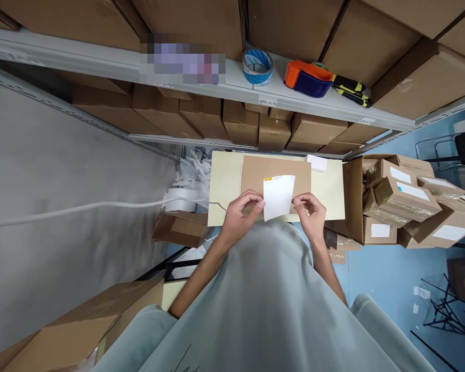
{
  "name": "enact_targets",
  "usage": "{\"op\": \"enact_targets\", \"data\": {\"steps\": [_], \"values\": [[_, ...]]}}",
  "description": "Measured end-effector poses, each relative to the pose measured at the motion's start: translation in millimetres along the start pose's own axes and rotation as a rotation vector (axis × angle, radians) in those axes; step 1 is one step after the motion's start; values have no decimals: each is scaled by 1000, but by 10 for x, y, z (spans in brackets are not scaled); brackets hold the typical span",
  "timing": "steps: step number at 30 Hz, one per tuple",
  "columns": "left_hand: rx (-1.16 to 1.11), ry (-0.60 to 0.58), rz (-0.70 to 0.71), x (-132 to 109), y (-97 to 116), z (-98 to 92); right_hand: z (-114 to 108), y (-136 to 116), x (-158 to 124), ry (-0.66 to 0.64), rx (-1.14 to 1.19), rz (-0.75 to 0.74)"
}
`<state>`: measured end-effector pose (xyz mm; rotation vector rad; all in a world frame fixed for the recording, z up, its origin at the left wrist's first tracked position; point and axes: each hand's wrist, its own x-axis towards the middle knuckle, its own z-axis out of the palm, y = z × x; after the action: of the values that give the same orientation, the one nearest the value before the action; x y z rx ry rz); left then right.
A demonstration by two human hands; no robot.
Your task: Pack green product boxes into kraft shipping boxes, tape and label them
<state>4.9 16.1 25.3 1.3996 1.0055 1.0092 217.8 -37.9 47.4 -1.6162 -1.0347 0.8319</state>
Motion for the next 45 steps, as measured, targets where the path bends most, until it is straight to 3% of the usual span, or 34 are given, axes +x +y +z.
{"op": "enact_targets", "data": {"steps": [13, 22, 28, 36, 39, 45], "values": [[-18, 71, -73, 15, 41, 448, -377, 135, 308, -162, 29, 49], [20, 73, -117, 24, 105, 593, -509, 229, 438, -223, 59, 42], [65, 107, -248, 100, -137, 623, -474, 287, 359, -204, -37, -90], [66, 89, -365, 113, -508, 614, -196, 396, -37, -318, -296, -383], [82, 111, -381, 77, -574, 591, -163, 469, -11, -284, -258, -304], [169, 139, -431, 175, -812, 567, -93, 801, 415, -113, -167, 177]]}}
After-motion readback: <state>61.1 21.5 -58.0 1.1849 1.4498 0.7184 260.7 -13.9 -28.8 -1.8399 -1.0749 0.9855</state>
